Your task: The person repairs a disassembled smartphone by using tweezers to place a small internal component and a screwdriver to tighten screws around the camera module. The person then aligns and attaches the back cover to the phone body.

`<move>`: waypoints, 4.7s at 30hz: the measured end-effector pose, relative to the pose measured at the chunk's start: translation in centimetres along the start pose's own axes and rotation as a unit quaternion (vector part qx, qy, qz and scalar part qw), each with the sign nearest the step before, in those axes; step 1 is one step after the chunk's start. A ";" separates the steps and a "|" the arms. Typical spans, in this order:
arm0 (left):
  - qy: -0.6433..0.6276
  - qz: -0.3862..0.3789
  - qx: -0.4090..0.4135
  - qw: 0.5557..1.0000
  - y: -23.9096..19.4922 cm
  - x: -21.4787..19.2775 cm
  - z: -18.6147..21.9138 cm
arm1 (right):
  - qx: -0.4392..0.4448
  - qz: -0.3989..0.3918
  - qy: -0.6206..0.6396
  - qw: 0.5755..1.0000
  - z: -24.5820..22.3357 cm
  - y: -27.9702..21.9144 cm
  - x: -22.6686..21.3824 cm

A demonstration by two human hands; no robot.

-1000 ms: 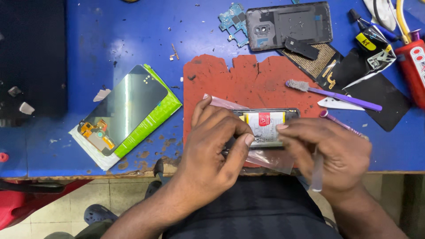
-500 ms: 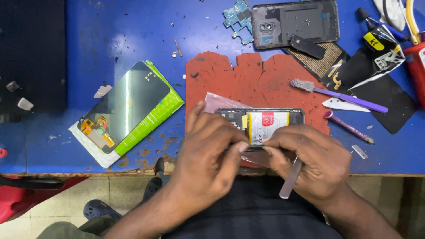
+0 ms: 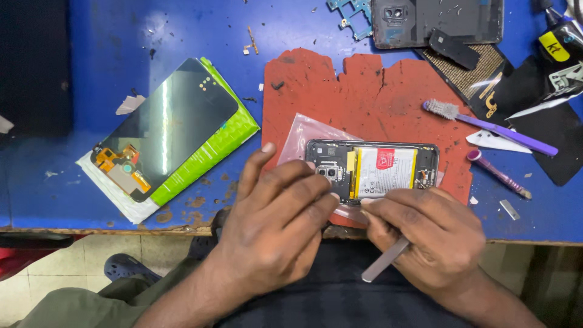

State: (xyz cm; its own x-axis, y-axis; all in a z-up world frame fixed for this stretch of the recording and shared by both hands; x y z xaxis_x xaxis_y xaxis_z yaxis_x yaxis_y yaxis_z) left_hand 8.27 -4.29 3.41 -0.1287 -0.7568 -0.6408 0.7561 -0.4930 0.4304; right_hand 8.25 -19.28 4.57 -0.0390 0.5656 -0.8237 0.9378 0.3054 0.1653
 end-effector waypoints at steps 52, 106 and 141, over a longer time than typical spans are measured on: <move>0.128 -0.092 0.121 0.980 -1.2 3.1 2.0 | -0.179 -0.094 -0.113 0.973 -1.0 -1.0 0.8; 0.082 -0.079 0.096 0.989 -0.5 2.4 1.6 | 0.043 0.018 -0.031 0.998 4.6 -2.7 -3.1; 0.058 -0.105 0.067 0.991 0.1 3.0 1.4 | 0.125 0.044 -0.200 0.971 10.8 -3.5 -6.9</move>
State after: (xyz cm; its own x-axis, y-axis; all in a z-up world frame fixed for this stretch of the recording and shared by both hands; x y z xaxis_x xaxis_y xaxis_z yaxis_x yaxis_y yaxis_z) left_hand 7.04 -7.20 2.36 -0.1938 -0.5807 -0.7907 0.6279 -0.6927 0.3548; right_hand 8.94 -32.56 3.84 0.1361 0.2237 -0.9651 0.9877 0.0455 0.1498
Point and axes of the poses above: each hand's wrist, its own y-axis towards the middle knuckle, its own x-axis out of the palm, z = x × y, the point moved 10 cm from there along y, towards the middle knuckle, and after that the axes turned 7 degrees about x, right-handed, at the moved point
